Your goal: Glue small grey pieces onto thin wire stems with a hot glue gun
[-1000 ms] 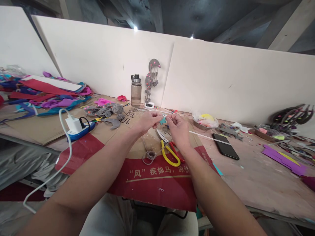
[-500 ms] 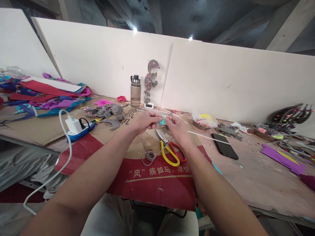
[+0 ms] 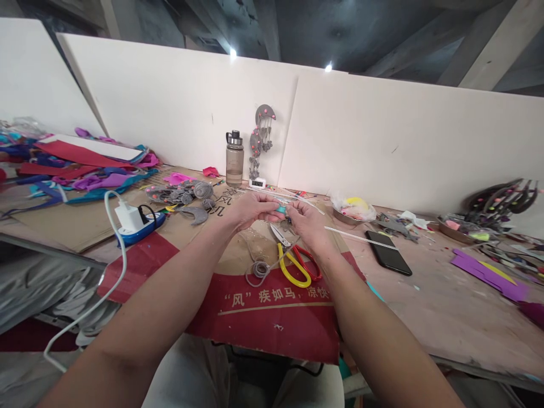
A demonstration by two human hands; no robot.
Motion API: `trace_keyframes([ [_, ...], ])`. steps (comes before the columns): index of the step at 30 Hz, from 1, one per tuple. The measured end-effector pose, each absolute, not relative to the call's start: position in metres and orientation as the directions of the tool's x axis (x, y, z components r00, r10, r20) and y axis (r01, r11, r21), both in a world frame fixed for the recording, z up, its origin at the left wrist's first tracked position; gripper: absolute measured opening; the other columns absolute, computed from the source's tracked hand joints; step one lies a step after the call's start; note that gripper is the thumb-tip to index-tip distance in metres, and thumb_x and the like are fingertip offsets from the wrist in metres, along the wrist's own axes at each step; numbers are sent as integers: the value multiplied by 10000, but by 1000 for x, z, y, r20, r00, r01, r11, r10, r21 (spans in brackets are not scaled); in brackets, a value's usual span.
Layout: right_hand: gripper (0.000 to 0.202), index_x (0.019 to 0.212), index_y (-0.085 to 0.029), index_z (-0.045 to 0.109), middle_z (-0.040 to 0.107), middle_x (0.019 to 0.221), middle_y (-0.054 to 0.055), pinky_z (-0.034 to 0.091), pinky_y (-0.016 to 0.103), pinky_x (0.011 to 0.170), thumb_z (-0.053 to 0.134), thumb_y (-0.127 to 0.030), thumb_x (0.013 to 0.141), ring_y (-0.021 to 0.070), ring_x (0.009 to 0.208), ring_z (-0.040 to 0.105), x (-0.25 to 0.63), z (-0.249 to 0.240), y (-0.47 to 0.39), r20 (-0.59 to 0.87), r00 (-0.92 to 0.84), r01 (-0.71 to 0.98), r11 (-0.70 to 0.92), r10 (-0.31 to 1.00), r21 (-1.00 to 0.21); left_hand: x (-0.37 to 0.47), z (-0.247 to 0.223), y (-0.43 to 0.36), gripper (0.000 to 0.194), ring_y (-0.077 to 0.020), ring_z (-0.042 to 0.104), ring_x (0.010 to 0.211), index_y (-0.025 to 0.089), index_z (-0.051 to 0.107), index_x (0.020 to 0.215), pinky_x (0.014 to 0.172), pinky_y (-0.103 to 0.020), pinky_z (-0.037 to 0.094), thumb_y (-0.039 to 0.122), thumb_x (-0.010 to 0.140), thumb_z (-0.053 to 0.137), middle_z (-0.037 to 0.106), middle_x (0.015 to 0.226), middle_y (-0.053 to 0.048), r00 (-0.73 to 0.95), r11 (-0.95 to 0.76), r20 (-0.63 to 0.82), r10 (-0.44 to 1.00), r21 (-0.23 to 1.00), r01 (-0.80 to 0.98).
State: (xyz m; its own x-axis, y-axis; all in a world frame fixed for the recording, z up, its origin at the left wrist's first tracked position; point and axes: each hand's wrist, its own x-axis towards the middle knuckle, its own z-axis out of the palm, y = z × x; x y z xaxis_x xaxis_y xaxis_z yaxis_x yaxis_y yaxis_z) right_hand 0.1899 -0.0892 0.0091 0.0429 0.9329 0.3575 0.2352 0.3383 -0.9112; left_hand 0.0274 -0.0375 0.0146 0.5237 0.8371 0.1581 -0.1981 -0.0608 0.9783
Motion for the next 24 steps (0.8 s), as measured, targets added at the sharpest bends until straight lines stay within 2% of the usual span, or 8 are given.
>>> trace_keyframes([
  [6, 270, 757, -185, 556, 489, 558, -54, 289, 232, 509, 553, -456, 756, 90, 516, 401, 191, 8, -86, 377, 47, 261, 353, 925, -899, 27, 15, -38, 217, -118, 679, 651, 75, 682, 837, 641, -209, 545, 226, 700, 756, 724, 745, -98, 531, -85, 175, 829, 978, -189],
  [12, 262, 782, -173, 572, 601, 694, -11, 358, 236, 575, 547, -433, 767, 104, 596, 491, 190, 6, -84, 430, 20, 321, 402, 903, -858, 33, 11, -39, 128, -78, 598, 527, 89, 643, 752, 529, -184, 470, 207, 737, 691, 668, 619, -49, 495, -161, 224, 839, 973, -168],
  [19, 245, 790, -179, 557, 614, 714, 0, 394, 243, 604, 537, -422, 768, 118, 622, 522, 190, 0, -80, 439, 36, 311, 407, 898, -859, 38, 10, -43, 92, -41, 454, 406, 116, 621, 701, 411, -166, 321, 195, 747, 616, 565, 502, 18, 420, -335, 316, 851, 942, -29],
  [24, 215, 764, -189, 545, 591, 674, -11, 380, 240, 575, 530, -403, 752, 118, 600, 497, 189, 3, -83, 427, 87, 353, 373, 900, -858, 39, 8, -43, 121, -52, 479, 424, 130, 638, 779, 403, -171, 320, 246, 752, 618, 565, 542, 21, 403, -340, 307, 862, 941, 11],
])
